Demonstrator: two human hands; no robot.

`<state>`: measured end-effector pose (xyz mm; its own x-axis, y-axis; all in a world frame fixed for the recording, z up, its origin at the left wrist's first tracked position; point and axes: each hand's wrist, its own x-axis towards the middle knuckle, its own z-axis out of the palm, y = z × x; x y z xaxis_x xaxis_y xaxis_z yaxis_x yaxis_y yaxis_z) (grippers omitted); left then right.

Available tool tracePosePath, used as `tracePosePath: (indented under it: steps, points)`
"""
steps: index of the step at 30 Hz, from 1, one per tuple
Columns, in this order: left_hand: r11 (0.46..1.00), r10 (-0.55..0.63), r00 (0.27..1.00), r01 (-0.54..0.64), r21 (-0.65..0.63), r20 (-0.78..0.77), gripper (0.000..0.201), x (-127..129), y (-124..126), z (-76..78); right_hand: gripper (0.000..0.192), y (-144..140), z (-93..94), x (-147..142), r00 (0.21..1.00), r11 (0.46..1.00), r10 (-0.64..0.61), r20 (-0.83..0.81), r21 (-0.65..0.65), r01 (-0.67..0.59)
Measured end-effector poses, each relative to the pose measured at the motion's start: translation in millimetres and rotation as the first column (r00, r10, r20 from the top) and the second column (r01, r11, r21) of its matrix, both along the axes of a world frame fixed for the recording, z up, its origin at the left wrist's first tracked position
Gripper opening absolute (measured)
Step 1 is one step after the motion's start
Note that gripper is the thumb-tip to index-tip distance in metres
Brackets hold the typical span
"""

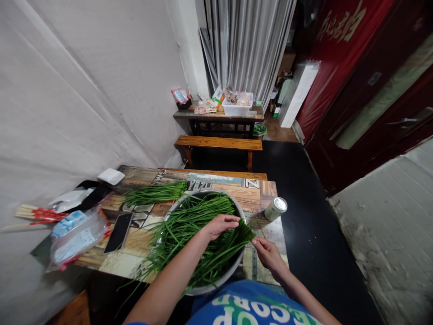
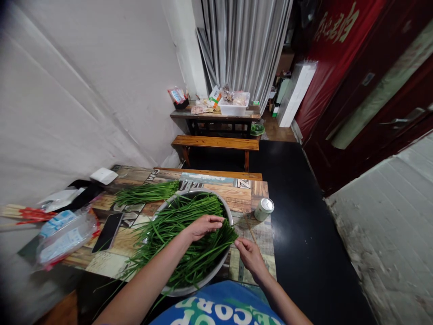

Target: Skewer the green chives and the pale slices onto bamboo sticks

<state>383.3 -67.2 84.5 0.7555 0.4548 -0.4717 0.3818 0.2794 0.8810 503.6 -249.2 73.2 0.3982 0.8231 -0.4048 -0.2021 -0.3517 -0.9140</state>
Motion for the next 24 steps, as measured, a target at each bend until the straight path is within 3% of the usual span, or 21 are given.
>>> tracePosePath:
  steps: [2, 5, 12, 19, 24]
  points:
    - [0.953, 0.014, 0.999, -0.003, 0.304, -0.034, 0.035, -4.9, 9.0, -4.9, 0.05, -0.9, 0.1, -0.2, 0.999, 1.0, 0.022, -0.029, 0.002, -0.022]
    - [0.745, 0.199, 0.978, -0.116, 0.657, -0.053, 0.027, -11.5, 26.3, -15.2, 0.05, -2.0, 1.5, -0.8, 0.998, 0.999, 0.032, -0.053, 0.004, -0.032]
    - [0.523, 0.282, 0.958, -0.115, 0.845, -0.044, 0.02, -14.0, 56.9, -32.3, 0.052, -2.5, 1.5, -3.0, 0.997, 1.0, 0.007, -0.075, -0.011, -0.008]
    - [0.443, 0.275, 0.955, -0.024, 0.896, -0.11, 0.021, -8.0, 77.5, -42.9, 0.054, -2.1, 3.4, -4.2, 0.997, 1.0, 0.004, -0.08, -0.026, -0.007]
    - [0.476, 0.223, 0.961, 0.038, 0.879, -0.163, 0.016, -11.0, 92.2, -48.2, 0.052, -2.8, 2.6, -4.5, 0.998, 1.0, 0.006, -0.07, -0.022, -0.008]
